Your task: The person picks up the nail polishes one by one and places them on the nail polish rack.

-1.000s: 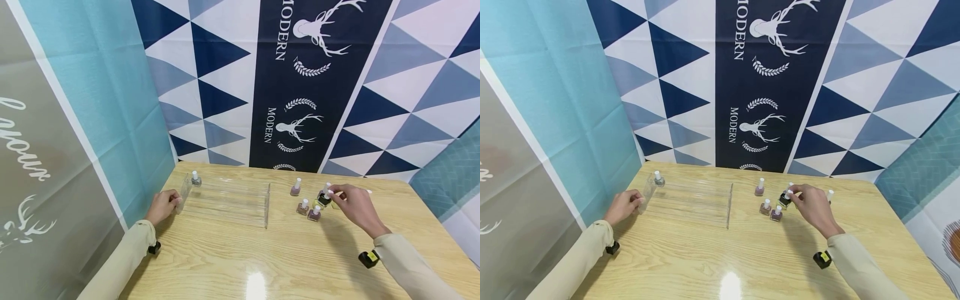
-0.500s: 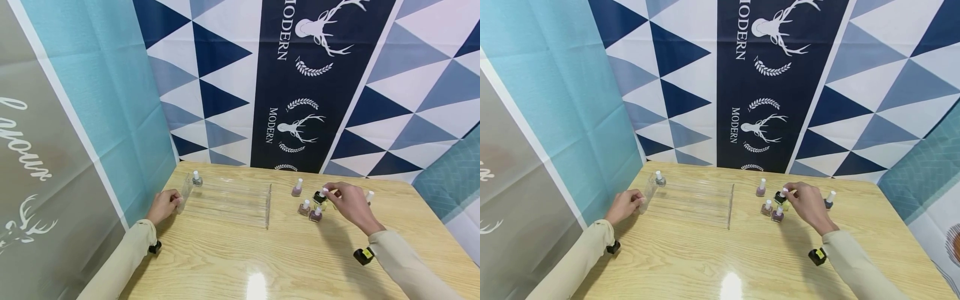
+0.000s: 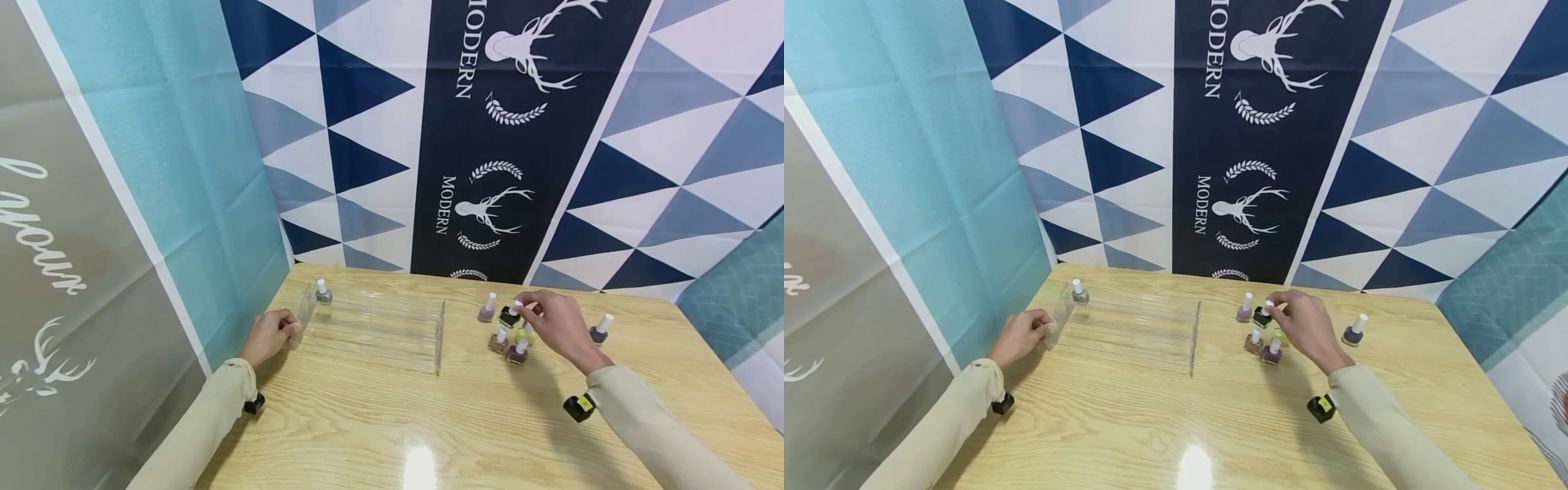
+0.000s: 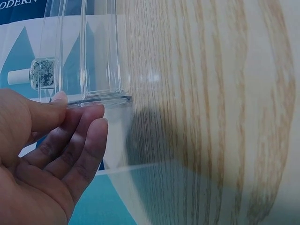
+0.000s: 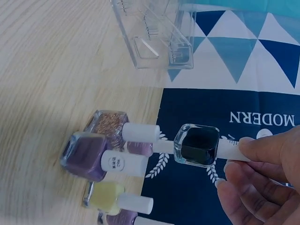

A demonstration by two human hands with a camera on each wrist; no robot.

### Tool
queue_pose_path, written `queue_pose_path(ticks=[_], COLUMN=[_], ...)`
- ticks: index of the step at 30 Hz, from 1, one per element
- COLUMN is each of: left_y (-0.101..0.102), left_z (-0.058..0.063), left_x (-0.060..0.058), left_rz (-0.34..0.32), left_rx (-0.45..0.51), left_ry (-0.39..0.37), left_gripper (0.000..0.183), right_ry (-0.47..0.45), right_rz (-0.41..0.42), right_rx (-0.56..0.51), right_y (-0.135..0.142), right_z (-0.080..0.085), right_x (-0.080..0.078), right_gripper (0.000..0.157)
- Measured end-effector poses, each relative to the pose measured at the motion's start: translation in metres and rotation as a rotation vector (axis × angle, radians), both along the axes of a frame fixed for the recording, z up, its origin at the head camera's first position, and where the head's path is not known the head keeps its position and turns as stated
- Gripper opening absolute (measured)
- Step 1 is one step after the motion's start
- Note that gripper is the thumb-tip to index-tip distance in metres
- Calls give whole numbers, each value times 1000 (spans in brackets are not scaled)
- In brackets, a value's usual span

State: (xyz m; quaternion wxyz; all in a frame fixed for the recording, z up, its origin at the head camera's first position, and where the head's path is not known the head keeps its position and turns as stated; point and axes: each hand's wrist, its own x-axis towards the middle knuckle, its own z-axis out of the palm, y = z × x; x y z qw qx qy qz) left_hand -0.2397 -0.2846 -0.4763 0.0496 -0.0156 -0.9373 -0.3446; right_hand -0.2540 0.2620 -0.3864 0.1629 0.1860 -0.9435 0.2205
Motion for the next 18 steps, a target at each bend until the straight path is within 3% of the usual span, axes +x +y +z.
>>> queue_pose_path(ticks=[18], left_y=[-1], left_z=[-1], left_x=[1], left_rz=[-10], left_rx=[23], left_ry=[-2], left_gripper=[14], right_ry=[-11], right_rz=[14], right_rx=[-10], right_y=[-15], right_z=[-1], right_x=[-6], right_gripper=[14])
